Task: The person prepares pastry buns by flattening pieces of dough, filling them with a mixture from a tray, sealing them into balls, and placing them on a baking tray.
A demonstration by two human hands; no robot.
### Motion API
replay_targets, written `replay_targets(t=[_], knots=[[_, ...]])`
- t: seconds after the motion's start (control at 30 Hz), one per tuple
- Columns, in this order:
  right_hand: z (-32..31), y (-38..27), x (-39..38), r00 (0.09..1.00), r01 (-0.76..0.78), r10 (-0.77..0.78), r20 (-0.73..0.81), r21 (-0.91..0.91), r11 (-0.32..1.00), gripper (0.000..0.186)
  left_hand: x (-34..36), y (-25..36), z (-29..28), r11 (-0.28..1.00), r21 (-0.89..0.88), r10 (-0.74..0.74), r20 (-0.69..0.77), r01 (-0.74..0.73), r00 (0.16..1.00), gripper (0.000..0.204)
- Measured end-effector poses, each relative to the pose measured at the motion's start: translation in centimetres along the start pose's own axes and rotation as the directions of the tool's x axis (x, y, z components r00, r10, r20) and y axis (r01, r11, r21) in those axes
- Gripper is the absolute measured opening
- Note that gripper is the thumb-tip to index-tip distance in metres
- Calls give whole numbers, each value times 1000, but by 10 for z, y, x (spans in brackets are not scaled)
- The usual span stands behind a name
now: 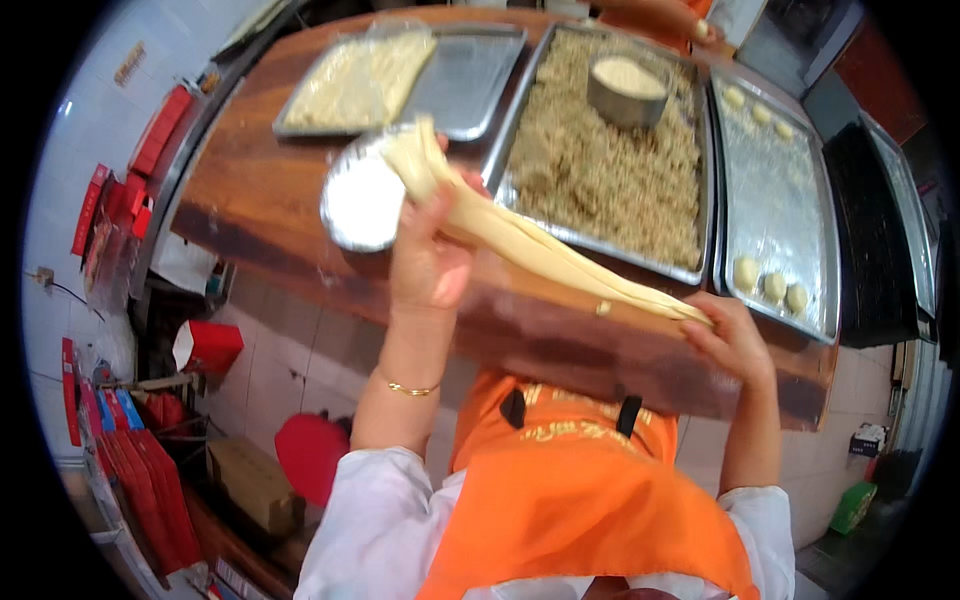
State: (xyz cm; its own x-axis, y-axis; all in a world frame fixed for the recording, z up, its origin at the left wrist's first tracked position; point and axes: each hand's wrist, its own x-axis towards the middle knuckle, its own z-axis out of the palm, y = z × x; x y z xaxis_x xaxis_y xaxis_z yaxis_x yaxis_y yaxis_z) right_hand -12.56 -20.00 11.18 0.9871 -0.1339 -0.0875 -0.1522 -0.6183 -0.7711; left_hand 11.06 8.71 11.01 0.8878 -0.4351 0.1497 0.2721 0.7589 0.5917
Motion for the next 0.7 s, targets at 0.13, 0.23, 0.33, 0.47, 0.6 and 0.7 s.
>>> replay_targets(t=[0.13, 0.23, 0.33, 0.47, 0.6, 0.7], knots=[[16, 59, -55, 999, -41, 25, -46, -395, 918, 22, -76, -82, -108, 942, 142, -227, -399, 305, 888, 54], [43, 43, -46, 965, 14, -162, -208, -573, 819, 21, -83, -77, -120, 618, 779, 161, -251, 101, 954, 36], [96, 34, 13, 927, 117, -240, -287, -386, 915, 23, -49, -53, -83, 67, 977, 264, 177, -201, 948, 22], [174, 12, 125, 755, 268, -491, -434, -480, 836, 36, -18, -88, -61, -228, 810, -47, 545, -540, 837, 29], [196, 3, 106, 830, 205, -473, -296, -626, 752, 58, -73, -73, -96, -318, 776, -387, 418, -545, 822, 46], [196, 10, 48, 913, 377, -400, 84, -550, 745, 71, -132, -45, -107, -378, 694, -466, 430, -613, 773, 57]])
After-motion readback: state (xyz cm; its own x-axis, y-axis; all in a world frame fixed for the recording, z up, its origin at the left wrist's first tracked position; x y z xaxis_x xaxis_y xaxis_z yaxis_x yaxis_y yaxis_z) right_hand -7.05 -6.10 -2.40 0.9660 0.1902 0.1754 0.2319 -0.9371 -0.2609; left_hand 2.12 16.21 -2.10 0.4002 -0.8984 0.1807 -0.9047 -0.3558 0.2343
